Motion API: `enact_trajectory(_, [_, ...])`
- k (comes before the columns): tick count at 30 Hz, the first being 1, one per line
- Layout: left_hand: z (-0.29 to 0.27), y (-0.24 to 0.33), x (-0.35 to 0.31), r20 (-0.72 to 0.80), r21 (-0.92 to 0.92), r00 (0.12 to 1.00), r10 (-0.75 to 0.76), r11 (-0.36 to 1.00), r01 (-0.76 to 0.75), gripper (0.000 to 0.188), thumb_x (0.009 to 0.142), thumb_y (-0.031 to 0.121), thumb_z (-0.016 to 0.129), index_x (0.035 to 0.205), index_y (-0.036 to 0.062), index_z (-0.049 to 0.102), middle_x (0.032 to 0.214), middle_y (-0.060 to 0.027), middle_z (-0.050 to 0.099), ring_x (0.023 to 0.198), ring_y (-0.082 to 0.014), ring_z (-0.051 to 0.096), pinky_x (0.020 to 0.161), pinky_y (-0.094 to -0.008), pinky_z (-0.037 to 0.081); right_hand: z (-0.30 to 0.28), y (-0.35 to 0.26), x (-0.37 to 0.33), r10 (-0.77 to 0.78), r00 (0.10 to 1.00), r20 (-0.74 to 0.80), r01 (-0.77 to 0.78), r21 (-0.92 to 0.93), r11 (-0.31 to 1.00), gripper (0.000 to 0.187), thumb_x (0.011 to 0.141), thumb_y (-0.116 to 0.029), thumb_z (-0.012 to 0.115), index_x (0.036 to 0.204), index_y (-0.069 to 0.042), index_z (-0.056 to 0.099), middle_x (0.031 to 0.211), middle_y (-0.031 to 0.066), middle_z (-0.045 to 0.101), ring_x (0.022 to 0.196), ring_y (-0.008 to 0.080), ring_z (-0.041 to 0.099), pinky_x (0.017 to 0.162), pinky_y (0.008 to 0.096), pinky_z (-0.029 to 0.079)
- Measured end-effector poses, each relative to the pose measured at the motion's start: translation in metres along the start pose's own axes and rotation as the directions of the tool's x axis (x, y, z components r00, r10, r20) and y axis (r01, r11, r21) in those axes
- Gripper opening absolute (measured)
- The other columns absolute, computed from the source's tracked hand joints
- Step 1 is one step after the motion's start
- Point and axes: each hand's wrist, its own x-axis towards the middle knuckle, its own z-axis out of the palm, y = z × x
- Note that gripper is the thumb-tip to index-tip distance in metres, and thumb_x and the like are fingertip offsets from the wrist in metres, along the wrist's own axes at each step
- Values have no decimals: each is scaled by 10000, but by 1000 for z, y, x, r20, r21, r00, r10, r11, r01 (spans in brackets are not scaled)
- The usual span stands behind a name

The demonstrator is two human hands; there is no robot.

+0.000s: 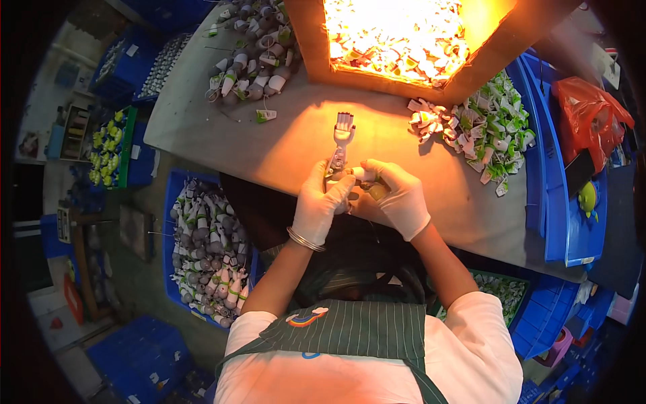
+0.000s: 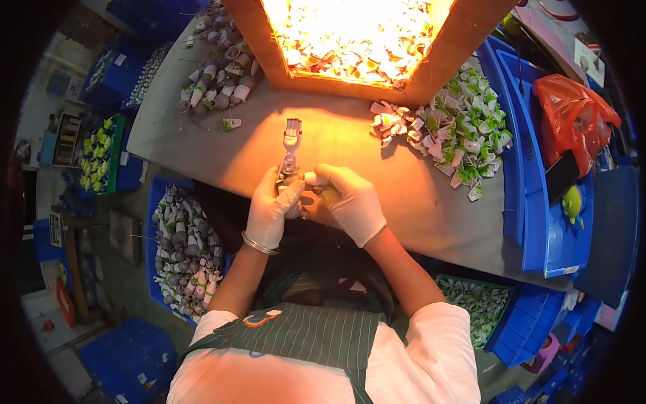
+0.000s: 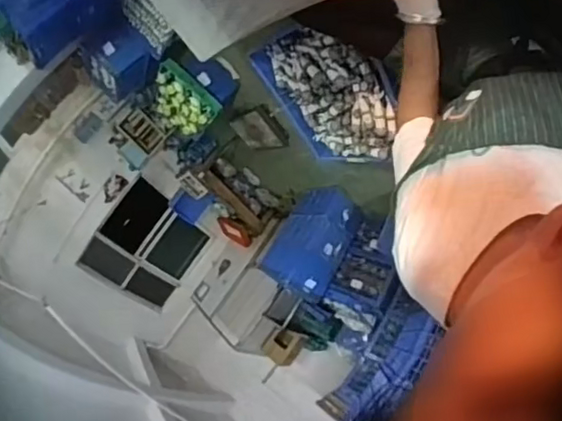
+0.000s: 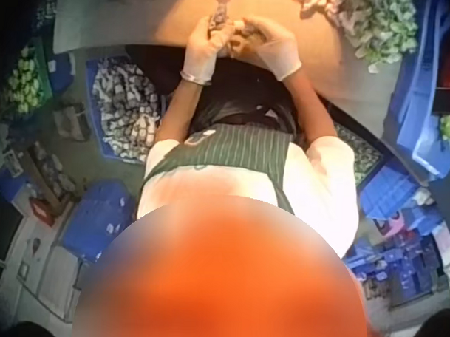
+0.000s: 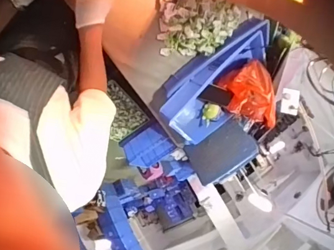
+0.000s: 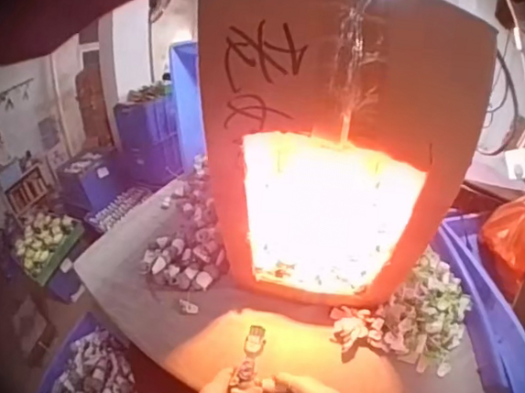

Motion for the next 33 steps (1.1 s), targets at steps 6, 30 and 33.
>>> enact_trajectory(6, [-8,0,-1,58,59,998,-19,998,16,364,925,142,662,1226,26,493,913,-12,618,667,-28,535,579,-179,453,-6,-10,13,67,993,92,-45,-219,975,269,766,-11,773,995,-19,632,902,30,600,811,75,604,735,215,507])
enact_trajectory(30, [-8,1,-18,180,621,956,230,727,-292,481,788,79,749,1231,20,569,1109,-154,627,1018,-284,645,887,-357,504,13,-24,5,367,893,261,-446,620,645,398,780,-64,801,1084,-38,546,1006,20,605,934,121,609,827,294,519])
enact_trajectory(33, [-5,-2,-16,149,643,939,309,691,-329,465,782,62,751,1212,26,576,1076,-149,624,991,-288,648,869,-362,509,10,-34,4,470,844,257,-515,630,581,420,795,-74,791,1130,-31,542,1055,37,610,951,127,617,814,285,536])
